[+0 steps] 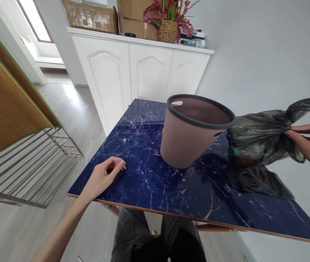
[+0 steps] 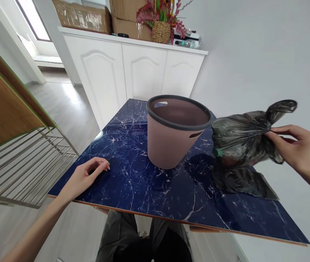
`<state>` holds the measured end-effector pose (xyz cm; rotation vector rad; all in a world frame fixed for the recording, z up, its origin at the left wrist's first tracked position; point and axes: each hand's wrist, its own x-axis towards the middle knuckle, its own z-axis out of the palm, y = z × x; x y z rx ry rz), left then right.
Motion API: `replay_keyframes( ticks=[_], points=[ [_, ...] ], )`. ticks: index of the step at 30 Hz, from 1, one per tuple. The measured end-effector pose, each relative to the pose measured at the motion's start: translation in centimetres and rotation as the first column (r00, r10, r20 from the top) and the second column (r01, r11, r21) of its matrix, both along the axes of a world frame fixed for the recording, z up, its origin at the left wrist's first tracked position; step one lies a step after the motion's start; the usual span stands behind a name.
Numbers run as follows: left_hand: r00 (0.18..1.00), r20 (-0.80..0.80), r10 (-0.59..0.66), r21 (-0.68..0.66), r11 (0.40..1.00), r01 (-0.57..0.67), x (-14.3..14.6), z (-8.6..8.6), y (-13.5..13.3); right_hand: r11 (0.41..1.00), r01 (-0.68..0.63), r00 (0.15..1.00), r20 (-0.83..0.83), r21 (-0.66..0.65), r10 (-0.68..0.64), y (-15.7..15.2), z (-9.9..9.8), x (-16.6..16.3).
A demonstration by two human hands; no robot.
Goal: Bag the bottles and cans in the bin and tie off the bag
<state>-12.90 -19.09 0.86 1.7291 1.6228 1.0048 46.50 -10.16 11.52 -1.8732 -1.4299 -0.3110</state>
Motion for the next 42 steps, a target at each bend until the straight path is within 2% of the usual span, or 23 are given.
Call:
replay_keyframes(
  ticks=[3,7,11,15,19,24,26,29,32,35,37,39,42],
  points=[
    [1.000,0.011,0.020,0.008,1.000,-0.020,0.1,-0.2,-0.2,0.997,0.002,0.999,-0.049,-0.078,-0.006,4.0,-1.2,-1.1],
    [1.000,0.008,0.021,0.023,1.000,-0.021,0.2,-0.3,-0.4,0.995,-0.006,0.999,-0.047,-0.102,0.001,7.2,-2.8,-2.1],
    [1.000,-0.004,0.028,0.027,0.999,-0.027,0.2,-0.3,-0.6,0.985,-0.041,0.997,-0.065,-0.169,0.030,8.8,-4.0,-2.4],
    [0.999,-0.008,0.037,0.022,0.999,-0.037,0.3,-0.1,-0.6,0.971,-0.133,0.989,-0.088,-0.201,0.117,8.6,-4.5,-2.4],
    [0.998,-0.024,0.051,0.025,0.998,-0.050,0.4,0.1,-0.5,0.952,-0.237,0.970,-0.095,-0.192,0.222,6.6,-4.5,-2.3],
    [0.995,-0.060,0.081,0.022,0.997,-0.080,0.3,0.1,-0.3,0.944,-0.296,0.955,-0.056,-0.145,0.291,1.0,-5.3,-3.3],
    [0.994,-0.058,0.093,0.021,0.996,-0.092,0.3,0.1,-0.2,0.929,-0.363,0.932,-0.037,-0.079,0.361,-1.8,-6.6,-4.4],
    [0.992,-0.052,0.115,0.017,0.993,-0.115,0.4,0.3,0.1,0.840,-0.542,0.832,-0.142,-0.006,0.536,-5.7,-9.8,-6.7],
    [0.988,-0.048,0.144,0.015,0.990,-0.143,0.6,0.6,0.2,0.767,-0.641,0.738,-0.289,-0.021,0.609,-8.6,-13.0,-9.2],
    [0.985,-0.042,0.170,0.007,0.986,-0.169,0.8,0.9,0.3,0.725,-0.686,0.688,-0.377,-0.058,0.621,-10.0,-14.9,-11.0],
    [0.981,-0.046,0.191,0.002,0.982,-0.191,0.8,1.0,0.3,0.721,-0.689,0.682,-0.400,-0.071,0.612,-10.3,-15.4,-11.4],
    [0.976,-0.052,0.214,0.004,0.977,-0.214,0.8,1.1,0.5,0.741,-0.668,0.701,-0.395,-0.069,0.594,-10.3,-15.6,-11.4],
    [0.968,-0.047,0.246,0.022,0.969,-0.245,0.8,1.3,0.7,0.836,-0.546,0.808,-0.301,-0.059,0.507,-10.4,-16.1,-10.9]
  ],
)
